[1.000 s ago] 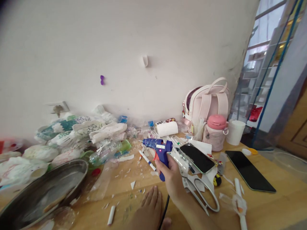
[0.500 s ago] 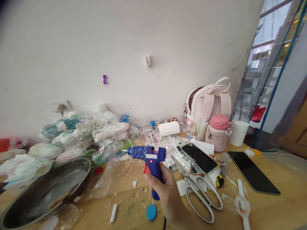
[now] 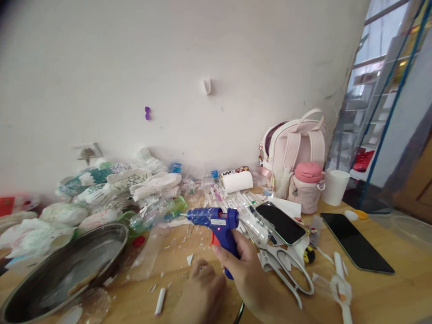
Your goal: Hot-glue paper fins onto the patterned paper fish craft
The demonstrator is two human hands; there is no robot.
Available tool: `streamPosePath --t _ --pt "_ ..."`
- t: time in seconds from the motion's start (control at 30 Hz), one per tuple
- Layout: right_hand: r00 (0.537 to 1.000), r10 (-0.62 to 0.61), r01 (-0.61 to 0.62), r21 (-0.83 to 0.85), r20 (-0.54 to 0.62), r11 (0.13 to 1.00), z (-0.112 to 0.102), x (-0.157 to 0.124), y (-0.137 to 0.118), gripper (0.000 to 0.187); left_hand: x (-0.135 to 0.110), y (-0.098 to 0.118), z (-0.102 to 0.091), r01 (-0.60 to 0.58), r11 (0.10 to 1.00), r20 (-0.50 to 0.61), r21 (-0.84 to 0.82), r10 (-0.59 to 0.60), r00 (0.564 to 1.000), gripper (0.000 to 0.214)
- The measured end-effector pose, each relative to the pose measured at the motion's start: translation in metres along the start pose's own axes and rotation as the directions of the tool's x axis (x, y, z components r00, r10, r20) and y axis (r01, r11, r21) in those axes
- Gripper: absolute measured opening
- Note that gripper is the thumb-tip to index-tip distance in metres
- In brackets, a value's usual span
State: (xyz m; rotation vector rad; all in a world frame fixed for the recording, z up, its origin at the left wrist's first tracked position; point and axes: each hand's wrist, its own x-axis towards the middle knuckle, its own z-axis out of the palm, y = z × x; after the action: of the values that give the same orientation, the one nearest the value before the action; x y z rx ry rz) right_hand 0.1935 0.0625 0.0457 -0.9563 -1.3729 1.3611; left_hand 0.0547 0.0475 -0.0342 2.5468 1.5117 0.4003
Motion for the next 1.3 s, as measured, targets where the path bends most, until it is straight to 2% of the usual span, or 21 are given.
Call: streamPosePath --t 0.1,0.13,0.23,0.3,0.4,0.5,0.63,0.77,0.93,1.13,1.3 --pt "0.999 0.002 -0.004 -0.036 -0.053 0.999 -0.008 0.001 0.01 0.038 -0.001 -0.029 -0.022 0.151 0.988 0.005 0.006 -0.151 0.988 0.046" --pt "0.997 -0.01 0.006 -0.059 -0.072 0.998 -0.01 0.002 0.013 0.038 0.002 -0.036 -0.026 0.168 0.986 0.041 0.024 -0.169 0.985 0.049" --pt "0.991 -0.074 0.052 -0.19 -0.11 0.98 -0.017 0.007 0.023 0.035 0.012 -0.05 -0.029 0.179 0.981 0.133 0.07 -0.187 0.973 0.041" --pt "0.993 -0.093 0.063 -0.324 -0.078 0.944 -0.021 0.012 0.031 0.034 0.015 -0.051 -0.027 0.171 0.982 0.148 0.078 -0.181 0.972 0.038" --pt "1.0 -0.027 0.028 -0.532 0.009 0.846 -0.025 0.019 0.045 0.033 0.016 -0.049 -0.024 0.167 0.982 0.134 0.086 -0.178 0.975 0.033" --pt "0.999 0.044 -0.013 -0.638 0.032 0.77 -0.023 0.027 0.055 0.032 0.018 -0.047 -0.022 0.189 0.977 0.105 0.099 -0.199 0.974 0.029" --pt "0.999 0.034 -0.019 -0.662 0.01 0.75 -0.018 0.037 0.059 0.026 0.02 -0.047 -0.022 0.223 0.969 0.08 0.11 -0.233 0.969 0.026" --pt "1.0 0.011 -0.007 -0.641 0.003 0.768 -0.018 0.045 0.06 0.027 0.02 -0.045 -0.024 0.252 0.963 0.054 0.099 -0.259 0.964 0.024" --pt "0.999 -0.005 0.032 -0.584 0.048 0.811 -0.027 0.043 0.062 0.031 0.01 -0.046 -0.031 0.26 0.964 0.046 0.06 -0.263 0.964 0.029" --pt "0.994 0.004 0.069 -0.634 0.112 0.77 -0.034 0.04 0.064 0.029 0.0 -0.053 -0.041 0.24 0.966 0.046 0.1 -0.245 0.968 0.029" --pt "0.994 -0.026 0.087 -0.63 0.106 0.772 -0.033 0.041 0.064 0.027 -0.001 -0.052 -0.045 0.32 0.937 -0.019 0.141 -0.321 0.947 0.029"
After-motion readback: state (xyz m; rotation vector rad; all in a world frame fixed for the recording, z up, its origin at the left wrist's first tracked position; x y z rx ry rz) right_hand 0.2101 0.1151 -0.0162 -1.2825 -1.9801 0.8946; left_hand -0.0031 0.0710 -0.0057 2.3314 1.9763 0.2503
